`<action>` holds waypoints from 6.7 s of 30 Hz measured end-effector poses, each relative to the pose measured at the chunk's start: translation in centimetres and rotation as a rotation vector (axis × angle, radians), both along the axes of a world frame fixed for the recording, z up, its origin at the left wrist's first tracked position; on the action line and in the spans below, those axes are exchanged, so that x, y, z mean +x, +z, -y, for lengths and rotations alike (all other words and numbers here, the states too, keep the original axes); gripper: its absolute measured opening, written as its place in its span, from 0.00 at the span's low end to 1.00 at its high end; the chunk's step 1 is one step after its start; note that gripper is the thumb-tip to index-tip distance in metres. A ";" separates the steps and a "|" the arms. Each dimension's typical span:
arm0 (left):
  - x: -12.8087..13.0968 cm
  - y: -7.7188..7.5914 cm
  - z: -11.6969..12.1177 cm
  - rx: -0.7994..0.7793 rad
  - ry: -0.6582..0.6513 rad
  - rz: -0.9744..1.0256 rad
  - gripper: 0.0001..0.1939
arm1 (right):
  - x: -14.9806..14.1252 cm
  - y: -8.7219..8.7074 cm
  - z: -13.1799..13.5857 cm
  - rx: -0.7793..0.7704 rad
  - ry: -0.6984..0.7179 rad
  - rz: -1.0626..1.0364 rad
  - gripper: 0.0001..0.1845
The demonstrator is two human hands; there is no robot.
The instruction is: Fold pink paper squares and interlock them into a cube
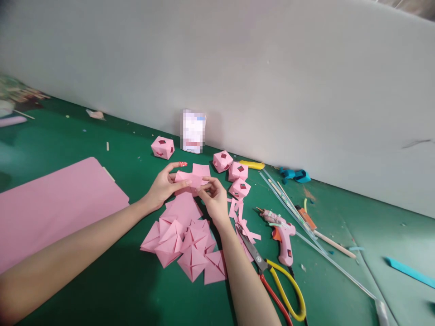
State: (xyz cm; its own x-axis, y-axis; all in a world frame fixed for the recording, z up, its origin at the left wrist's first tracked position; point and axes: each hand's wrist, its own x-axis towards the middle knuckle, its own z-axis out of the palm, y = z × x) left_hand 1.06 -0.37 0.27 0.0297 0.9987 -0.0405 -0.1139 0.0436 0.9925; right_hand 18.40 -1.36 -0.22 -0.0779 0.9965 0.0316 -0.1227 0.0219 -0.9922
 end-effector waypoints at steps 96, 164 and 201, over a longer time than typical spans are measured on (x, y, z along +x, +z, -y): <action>0.1 -0.6 0.2 0.132 0.005 -0.090 0.24 | -0.3 -0.5 -0.3 0.007 -0.275 0.101 0.17; 0.3 -1.7 -0.2 0.167 0.016 -0.077 0.37 | -0.6 -0.9 0.5 0.169 0.005 0.399 0.28; -0.3 -0.6 -0.7 -0.014 0.092 0.184 0.40 | 0.1 -0.5 0.1 0.042 0.078 0.118 0.20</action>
State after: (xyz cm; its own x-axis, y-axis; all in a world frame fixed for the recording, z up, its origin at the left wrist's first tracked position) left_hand 0.78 0.32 -0.28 -0.0533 0.9970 -0.0566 -0.2973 0.0382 0.9540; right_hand 18.54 -1.50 -0.69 -0.1607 0.9852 0.0595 -0.0081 0.0590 -0.9982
